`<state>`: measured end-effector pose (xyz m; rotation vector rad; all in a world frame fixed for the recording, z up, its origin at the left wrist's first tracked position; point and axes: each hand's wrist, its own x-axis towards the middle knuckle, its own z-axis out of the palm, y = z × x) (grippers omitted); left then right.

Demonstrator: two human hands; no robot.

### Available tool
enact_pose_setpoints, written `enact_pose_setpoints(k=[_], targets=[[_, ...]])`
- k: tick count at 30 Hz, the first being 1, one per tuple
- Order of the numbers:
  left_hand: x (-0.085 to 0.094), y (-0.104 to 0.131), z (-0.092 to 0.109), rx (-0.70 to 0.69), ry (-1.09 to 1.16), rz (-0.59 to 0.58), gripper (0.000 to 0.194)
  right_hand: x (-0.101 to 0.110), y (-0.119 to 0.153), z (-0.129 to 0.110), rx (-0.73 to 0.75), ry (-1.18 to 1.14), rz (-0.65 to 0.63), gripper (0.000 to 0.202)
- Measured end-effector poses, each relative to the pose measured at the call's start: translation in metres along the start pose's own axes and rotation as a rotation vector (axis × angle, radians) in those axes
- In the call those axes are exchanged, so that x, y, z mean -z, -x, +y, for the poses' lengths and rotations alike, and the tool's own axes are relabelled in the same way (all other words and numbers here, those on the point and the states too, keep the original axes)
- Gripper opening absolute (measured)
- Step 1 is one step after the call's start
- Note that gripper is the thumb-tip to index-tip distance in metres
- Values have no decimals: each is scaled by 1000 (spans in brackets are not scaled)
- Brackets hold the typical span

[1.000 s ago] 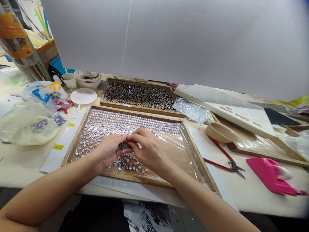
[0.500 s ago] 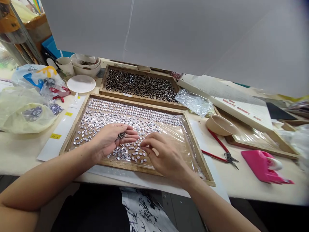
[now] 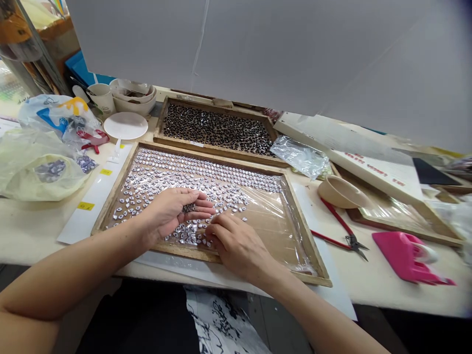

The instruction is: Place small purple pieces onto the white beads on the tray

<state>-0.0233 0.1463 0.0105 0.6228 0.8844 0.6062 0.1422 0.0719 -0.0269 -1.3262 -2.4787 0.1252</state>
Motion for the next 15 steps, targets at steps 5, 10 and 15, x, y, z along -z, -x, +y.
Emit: enact_pose_setpoints(k=[5, 10, 15], targets=[[0, 0, -1, -6, 5, 6, 18, -1, -1, -1, 2, 11, -4, 22], [1, -2, -2, -7, 14, 8, 18, -2, -2, -1, -4, 36, -17, 22], [3, -3, -3, -9, 10, -1, 18, -3, -1, -2, 6, 9, -12, 23]])
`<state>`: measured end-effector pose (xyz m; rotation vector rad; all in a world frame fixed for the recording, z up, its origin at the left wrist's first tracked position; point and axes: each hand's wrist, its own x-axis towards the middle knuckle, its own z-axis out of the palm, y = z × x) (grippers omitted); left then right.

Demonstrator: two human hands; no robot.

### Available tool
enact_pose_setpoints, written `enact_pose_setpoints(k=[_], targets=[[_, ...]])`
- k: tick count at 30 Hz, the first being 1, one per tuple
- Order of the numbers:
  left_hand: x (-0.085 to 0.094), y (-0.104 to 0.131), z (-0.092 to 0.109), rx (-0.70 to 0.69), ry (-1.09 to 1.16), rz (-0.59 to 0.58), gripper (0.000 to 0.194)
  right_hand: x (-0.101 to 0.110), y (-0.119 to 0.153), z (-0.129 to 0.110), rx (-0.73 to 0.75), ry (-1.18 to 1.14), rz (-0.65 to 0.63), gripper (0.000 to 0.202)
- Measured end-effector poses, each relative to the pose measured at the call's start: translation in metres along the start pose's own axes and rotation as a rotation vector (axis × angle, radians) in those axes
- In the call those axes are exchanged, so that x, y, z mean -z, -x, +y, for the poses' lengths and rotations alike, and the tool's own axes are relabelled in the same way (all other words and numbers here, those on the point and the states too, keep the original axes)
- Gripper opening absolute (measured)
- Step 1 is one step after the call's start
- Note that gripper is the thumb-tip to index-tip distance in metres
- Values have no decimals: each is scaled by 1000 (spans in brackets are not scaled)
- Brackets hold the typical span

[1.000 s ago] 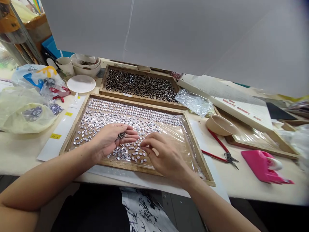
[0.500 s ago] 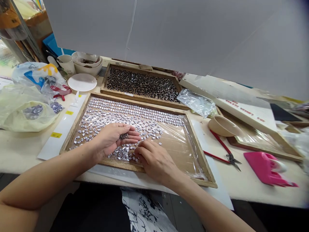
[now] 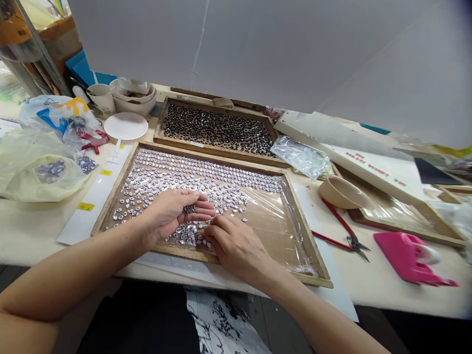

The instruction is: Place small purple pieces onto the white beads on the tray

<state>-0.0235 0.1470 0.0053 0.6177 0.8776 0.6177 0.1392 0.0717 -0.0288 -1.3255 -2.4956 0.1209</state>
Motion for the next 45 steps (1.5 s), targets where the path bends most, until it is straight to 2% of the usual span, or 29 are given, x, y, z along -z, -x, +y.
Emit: enact_pose_setpoints(k=[4, 8, 11, 15, 20, 24, 27, 29, 31, 35, 40, 45], targets=[[1, 0, 0, 3, -16, -6, 18, 11, 1, 4, -17, -96, 33, 17], [2, 0, -1, 21, -38, -32, 23, 32, -8, 9, -95, -181, 227, 14], [1, 1, -1, 39, -57, -66, 22, 39, -24, 10, -154, -195, 343, 14], [1, 2, -2, 43, -72, -165, 23, 30, -41, 10, -229, -259, 300, 10], [-1, 4, -2, 75, -75, -171, 21, 19, -49, 9, -296, -345, 263, 9], [-1, 4, -2, 49, -51, -203, 20, 29, -49, 8, -292, -410, 303, 10], [-1, 3, 0, 52, -31, -127, 19, 40, -39, 11, -254, -397, 329, 10], [-1, 3, 2, 47, -28, -68, 15, 44, -28, 12, -219, -343, 297, 9], [0, 2, 3, 20, -22, -46, 9, 43, -16, 12, -172, -277, 197, 8], [-1, 3, 4, 0, -18, -15, 16, 31, -3, 10, -83, -73, -3, 12], [-3, 4, 5, 36, -41, 6, 18, 17, -3, 12, -30, 56, -47, 13], [-1, 3, 5, 48, -32, -4, 17, 13, -3, 15, -8, 92, -67, 14]])
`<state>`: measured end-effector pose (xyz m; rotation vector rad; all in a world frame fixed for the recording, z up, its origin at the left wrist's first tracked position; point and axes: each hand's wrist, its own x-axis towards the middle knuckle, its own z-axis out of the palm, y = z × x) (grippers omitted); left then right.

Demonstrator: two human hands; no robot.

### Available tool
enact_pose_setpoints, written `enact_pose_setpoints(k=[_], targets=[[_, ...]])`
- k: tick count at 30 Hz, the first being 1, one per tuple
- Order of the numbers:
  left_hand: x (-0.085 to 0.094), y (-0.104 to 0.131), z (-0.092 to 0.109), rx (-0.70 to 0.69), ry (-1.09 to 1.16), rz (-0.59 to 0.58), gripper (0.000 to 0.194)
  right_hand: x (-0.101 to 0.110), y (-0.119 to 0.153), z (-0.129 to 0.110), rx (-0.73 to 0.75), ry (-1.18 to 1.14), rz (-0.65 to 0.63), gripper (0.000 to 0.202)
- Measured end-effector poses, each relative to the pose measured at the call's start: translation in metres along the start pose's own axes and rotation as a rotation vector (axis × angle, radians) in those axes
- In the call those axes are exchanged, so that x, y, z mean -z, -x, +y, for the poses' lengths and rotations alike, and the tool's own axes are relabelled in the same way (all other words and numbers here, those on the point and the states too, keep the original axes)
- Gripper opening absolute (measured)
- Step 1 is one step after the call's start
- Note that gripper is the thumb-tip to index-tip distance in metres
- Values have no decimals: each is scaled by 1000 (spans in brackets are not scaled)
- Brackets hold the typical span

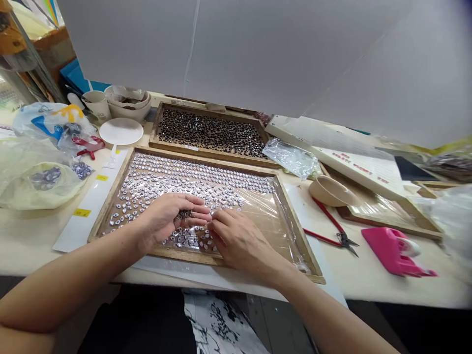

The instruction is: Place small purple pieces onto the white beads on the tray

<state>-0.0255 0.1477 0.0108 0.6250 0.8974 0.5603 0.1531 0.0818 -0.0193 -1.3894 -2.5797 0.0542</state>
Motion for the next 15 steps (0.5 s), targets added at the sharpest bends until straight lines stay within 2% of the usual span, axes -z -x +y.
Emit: enact_pose_setpoints(k=[15], targets=[[1, -2, -2, -17, 14, -22, 13, 1, -2, -2, 46, -28, 6, 14]])
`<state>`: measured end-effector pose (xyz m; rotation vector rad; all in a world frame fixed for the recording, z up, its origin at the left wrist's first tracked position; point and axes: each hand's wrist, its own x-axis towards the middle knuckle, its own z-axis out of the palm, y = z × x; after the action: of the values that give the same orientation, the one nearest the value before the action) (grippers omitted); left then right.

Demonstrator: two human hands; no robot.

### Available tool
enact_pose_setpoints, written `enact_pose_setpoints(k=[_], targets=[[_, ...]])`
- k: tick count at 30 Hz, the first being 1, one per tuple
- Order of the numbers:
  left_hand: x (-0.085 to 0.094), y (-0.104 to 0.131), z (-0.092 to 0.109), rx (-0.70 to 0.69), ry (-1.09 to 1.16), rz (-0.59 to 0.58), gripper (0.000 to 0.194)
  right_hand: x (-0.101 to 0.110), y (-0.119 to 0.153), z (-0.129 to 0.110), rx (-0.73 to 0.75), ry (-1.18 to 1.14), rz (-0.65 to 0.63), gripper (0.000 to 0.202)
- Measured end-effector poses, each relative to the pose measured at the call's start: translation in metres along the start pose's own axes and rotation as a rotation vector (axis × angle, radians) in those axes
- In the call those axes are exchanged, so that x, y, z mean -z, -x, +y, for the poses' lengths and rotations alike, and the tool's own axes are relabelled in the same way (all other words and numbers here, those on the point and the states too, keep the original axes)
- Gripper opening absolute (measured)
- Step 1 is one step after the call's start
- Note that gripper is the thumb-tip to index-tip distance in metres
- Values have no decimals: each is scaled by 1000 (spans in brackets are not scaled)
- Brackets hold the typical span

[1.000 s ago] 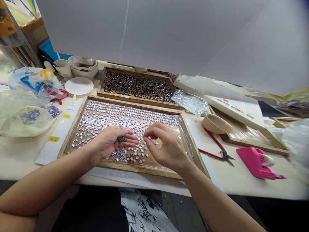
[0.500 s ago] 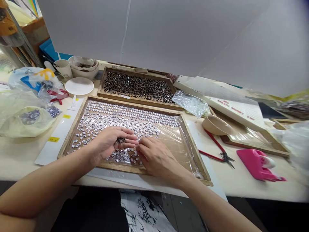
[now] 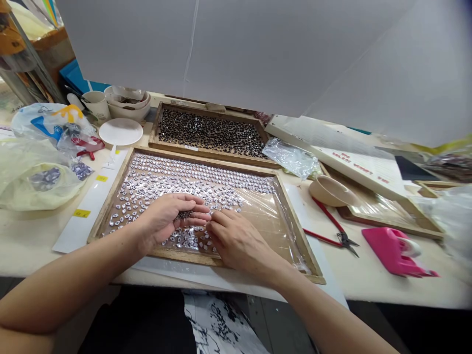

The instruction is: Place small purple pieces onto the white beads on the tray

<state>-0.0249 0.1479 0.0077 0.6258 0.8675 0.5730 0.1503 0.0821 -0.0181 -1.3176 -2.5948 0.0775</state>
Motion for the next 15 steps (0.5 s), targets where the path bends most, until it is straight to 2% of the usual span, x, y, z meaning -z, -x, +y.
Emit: enact_pose_setpoints(k=[4, 6, 10, 15], targets=[[0, 1, 1, 13, 15, 9, 14, 9, 2, 2, -40, -45, -10, 14], [0, 2, 2, 40, 38, 16, 19, 18, 3, 4, -79, -82, 64, 13], [-1, 2, 3, 68, 76, -7, 33, 30, -8, 1, -129, -188, 318, 16], [1, 1, -2, -14, 126, -31, 31, 24, -35, -6, -146, -224, 373, 19]])
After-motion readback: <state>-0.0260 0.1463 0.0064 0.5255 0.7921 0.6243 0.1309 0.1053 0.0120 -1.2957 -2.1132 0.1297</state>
